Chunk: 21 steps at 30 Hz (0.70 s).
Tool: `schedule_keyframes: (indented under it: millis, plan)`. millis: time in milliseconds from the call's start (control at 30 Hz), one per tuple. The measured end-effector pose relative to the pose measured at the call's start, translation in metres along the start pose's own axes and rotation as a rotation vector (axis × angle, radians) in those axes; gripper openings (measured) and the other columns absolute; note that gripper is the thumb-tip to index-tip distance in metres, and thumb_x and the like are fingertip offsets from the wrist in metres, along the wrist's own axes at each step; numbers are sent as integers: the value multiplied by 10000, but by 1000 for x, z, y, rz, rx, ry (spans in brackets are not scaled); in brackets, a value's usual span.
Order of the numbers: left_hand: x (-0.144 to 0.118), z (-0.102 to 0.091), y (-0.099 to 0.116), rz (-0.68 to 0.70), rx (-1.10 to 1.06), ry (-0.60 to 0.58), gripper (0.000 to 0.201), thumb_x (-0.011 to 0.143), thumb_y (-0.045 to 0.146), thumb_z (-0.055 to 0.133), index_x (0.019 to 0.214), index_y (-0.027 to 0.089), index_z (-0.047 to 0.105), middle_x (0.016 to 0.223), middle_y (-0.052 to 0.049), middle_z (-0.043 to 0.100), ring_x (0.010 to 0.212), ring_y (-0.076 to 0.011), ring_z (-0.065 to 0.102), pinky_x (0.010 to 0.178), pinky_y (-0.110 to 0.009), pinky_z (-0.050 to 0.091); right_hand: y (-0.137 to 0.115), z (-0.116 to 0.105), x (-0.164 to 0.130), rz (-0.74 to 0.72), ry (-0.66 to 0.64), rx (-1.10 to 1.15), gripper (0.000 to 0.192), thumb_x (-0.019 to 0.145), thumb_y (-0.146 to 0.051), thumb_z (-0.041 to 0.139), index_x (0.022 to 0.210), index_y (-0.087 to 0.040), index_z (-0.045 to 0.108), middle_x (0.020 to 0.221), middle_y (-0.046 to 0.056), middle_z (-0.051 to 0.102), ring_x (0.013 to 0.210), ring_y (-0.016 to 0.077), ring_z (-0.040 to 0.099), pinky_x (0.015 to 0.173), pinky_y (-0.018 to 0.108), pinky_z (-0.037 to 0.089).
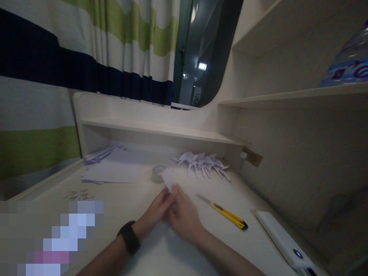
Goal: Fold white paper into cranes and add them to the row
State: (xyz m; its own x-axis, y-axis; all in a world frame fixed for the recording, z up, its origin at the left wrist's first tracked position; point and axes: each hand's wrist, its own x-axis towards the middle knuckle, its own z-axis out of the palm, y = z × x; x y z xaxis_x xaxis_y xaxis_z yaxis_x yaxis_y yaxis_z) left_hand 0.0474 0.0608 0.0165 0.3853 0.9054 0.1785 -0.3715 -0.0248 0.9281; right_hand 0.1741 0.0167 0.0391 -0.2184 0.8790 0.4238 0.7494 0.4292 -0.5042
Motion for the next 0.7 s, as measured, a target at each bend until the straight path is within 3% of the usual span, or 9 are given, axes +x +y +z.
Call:
schedule_keyframes:
  millis: [167, 267, 367, 467, 533, 600, 700]
  plan:
    - [-4, 1, 15, 63, 53, 246, 403, 793, 454, 600, 1024, 125, 629, 1051, -125, 688, 1001, -273, 622, 868, -352, 481, -7, -2, -5, -79, -101, 46, 654, 791, -451, 599, 1373, -218, 412, 1440, 127, 371, 1288, 314, 378, 1028, 490, 337]
    - [-3, -5, 23, 62, 36, 358, 354, 774, 378, 624, 997, 103, 629, 985, -124, 707, 899, -268, 655, 770, -339, 513, 6, 1, 1, -73, -31, 123, 541, 812, -469, 574, 1275, -194, 530, 1372, 130, 464, 1257, 283, 423, 1049, 465, 312]
    - [-2, -11, 29, 22, -78, 335, 385, 756, 345, 663, 1034, 84, 615, 956, -138, 711, 845, -272, 667, 716, -343, 525, 27, 5, 13, 64, 188, 253, 599, 779, -476, 610, 1287, -178, 500, 1347, 131, 486, 1254, 277, 420, 1056, 456, 303]
    - [-3, -14, 33, -16, -218, 182, 435, 768, 348, 676, 1104, 81, 600, 994, -157, 701, 890, -275, 660, 753, -350, 523, 44, 1, 27, 260, 281, 511, 764, 704, -503, 678, 1344, -190, 401, 1326, 135, 500, 1155, 281, 515, 940, 423, 428]
    - [-3, -16, 34, -39, -254, 94, 440, 773, 351, 679, 1113, 82, 607, 1024, -169, 691, 922, -276, 652, 779, -351, 520, 52, -8, 34, 348, 189, 723, 758, 662, -504, 711, 1293, -174, 451, 1197, 132, 599, 984, 266, 613, 804, 381, 495]
    - [-2, -19, 34, -63, -232, 63, 437, 764, 361, 689, 1100, 91, 618, 1038, -170, 688, 924, -276, 651, 776, -355, 523, 59, -19, 38, 397, -10, 899, 623, 631, -506, 727, 1104, -123, 595, 993, 125, 682, 789, 241, 654, 676, 335, 505]
    - [1, -27, 33, -47, -92, 154, 452, 730, 377, 712, 1090, 119, 620, 1033, -143, 692, 890, -263, 659, 741, -354, 532, 71, -32, 35, 421, -201, 955, 494, 567, -474, 773, 859, -89, 665, 766, 87, 697, 603, 180, 622, 555, 265, 459]
